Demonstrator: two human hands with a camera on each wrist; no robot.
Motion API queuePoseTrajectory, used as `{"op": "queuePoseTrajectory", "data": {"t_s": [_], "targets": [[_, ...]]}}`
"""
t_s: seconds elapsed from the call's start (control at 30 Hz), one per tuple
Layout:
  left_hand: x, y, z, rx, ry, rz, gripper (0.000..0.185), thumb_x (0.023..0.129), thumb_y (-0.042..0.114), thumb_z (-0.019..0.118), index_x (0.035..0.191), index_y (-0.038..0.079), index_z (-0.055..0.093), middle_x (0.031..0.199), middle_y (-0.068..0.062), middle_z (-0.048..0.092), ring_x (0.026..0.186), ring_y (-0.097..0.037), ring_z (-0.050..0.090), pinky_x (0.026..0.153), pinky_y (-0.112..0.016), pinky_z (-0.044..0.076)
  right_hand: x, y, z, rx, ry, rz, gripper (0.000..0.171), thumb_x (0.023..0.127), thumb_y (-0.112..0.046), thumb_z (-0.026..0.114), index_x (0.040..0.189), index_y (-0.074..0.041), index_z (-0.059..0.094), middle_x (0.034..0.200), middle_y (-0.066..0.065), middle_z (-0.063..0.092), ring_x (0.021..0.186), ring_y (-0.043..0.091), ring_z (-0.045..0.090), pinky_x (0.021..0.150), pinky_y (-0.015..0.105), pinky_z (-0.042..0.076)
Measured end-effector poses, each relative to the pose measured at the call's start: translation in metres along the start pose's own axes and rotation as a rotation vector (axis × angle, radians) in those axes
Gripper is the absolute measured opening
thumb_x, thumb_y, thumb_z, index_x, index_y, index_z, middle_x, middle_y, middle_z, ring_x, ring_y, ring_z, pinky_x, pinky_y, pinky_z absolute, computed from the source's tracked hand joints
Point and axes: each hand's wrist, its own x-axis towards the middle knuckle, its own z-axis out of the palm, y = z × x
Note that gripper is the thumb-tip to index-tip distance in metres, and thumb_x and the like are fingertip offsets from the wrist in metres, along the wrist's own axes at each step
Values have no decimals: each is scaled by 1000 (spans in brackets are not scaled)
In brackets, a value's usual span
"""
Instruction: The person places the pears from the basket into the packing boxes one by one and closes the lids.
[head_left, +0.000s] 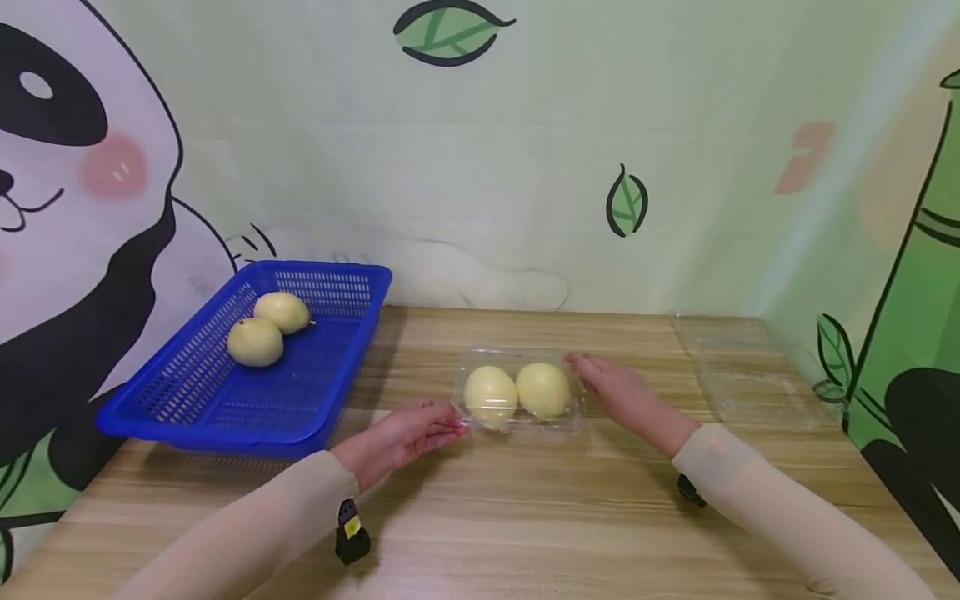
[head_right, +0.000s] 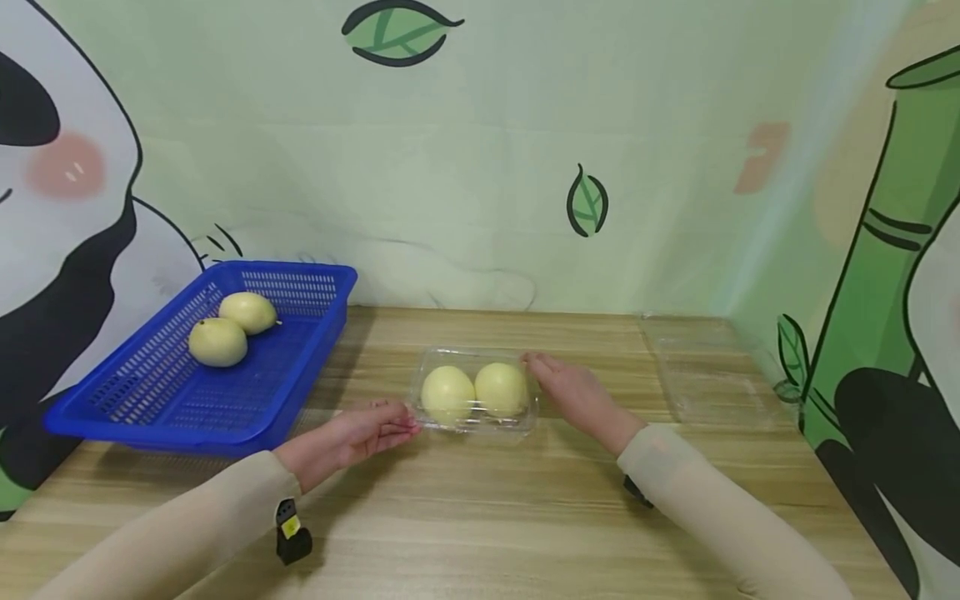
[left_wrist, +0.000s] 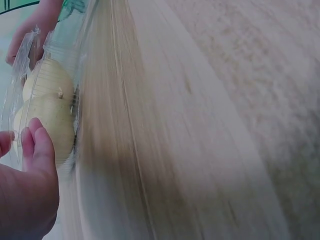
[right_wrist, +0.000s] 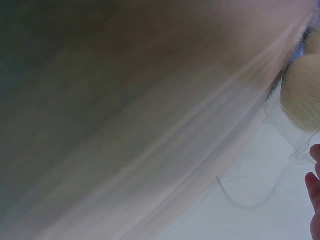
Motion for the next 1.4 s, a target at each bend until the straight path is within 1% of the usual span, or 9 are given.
{"op": "queuePoseTrajectory", "data": {"t_s": [0.63, 0.77, 0.87, 0.93, 1.0, 1.13, 1.2, 1.27, 1.4], "targets": [[4, 9, 3, 15, 30, -6, 16, 97, -5, 53, 111, -10, 61, 78, 2, 72, 74, -5, 70, 75, -16, 60, 2, -2, -10, 6, -41, 33, 36, 88, 8, 69, 122, 2, 60, 125, 19, 72, 104, 34, 74, 83, 41, 62], [3, 11, 2, 49, 5, 9, 22, 99, -5, 53, 119, -14, 58, 81, 1, 72, 77, -5, 70, 81, -19, 61, 3, -2, -13, 9, -48, 47, 38, 87, 9, 70, 123, 3, 60, 126, 21, 71, 104, 35, 74, 83, 41, 63], [4, 14, 2, 129, 4, 24, 34, 101, 0, 52, 131, -18, 49, 94, -7, 73, 84, -11, 71, 92, -28, 61, 5, -3, -17, 20, -65, 70, 39, 85, 13, 68, 122, 3, 61, 127, 23, 70, 107, 37, 72, 83, 41, 63], [3, 17, 2, 227, 41, 55, 44, 103, 5, 50, 141, -16, 42, 111, -17, 70, 96, -20, 72, 100, -36, 59, 7, -4, -22, 39, -84, 94, 39, 83, 15, 66, 120, 3, 61, 129, 23, 69, 111, 39, 71, 80, 42, 63], [2, 20, 4, 381, 97, 139, 51, 102, 8, 50, 147, -13, 37, 127, -27, 62, 112, -32, 68, 107, -45, 54, 9, -5, -28, 79, -102, 136, 39, 83, 17, 62, 120, 4, 62, 130, 24, 67, 116, 41, 68, 86, 45, 62], [-2, 27, 7, 836, 175, 436, 55, 98, 13, 57, 149, -6, 43, 146, -31, 51, 137, -46, 50, 114, -58, 45, 8, -11, -42, 261, -157, 337, 38, 93, 8, 56, 131, 8, 57, 137, 28, 62, 126, 45, 61, 99, 54, 55], [-3, 31, 8, 1050, 169, 586, 56, 98, 19, 64, 146, -3, 49, 149, -28, 52, 139, -46, 49, 115, -59, 43, 5, -14, -48, 410, -183, 471, 40, 98, 1, 54, 137, 10, 52, 142, 31, 57, 130, 48, 56, 105, 57, 52], [-2, 34, 9, 1207, 138, 684, 59, 96, 28, 71, 145, 1, 53, 149, -25, 54, 139, -44, 51, 115, -58, 44, 3, -18, -54, 571, -203, 605, 44, 103, -8, 54, 142, 11, 46, 146, 33, 52, 133, 50, 54, 106, 58, 51], [2, 38, 12, 1352, 73, 700, 67, 91, 39, 76, 145, 5, 54, 150, -20, 54, 139, -42, 53, 114, -56, 46, -5, -27, -60, 847, -238, 806, 53, 107, -18, 52, 148, 13, 38, 149, 35, 47, 136, 50, 50, 109, 55, 51]]}}
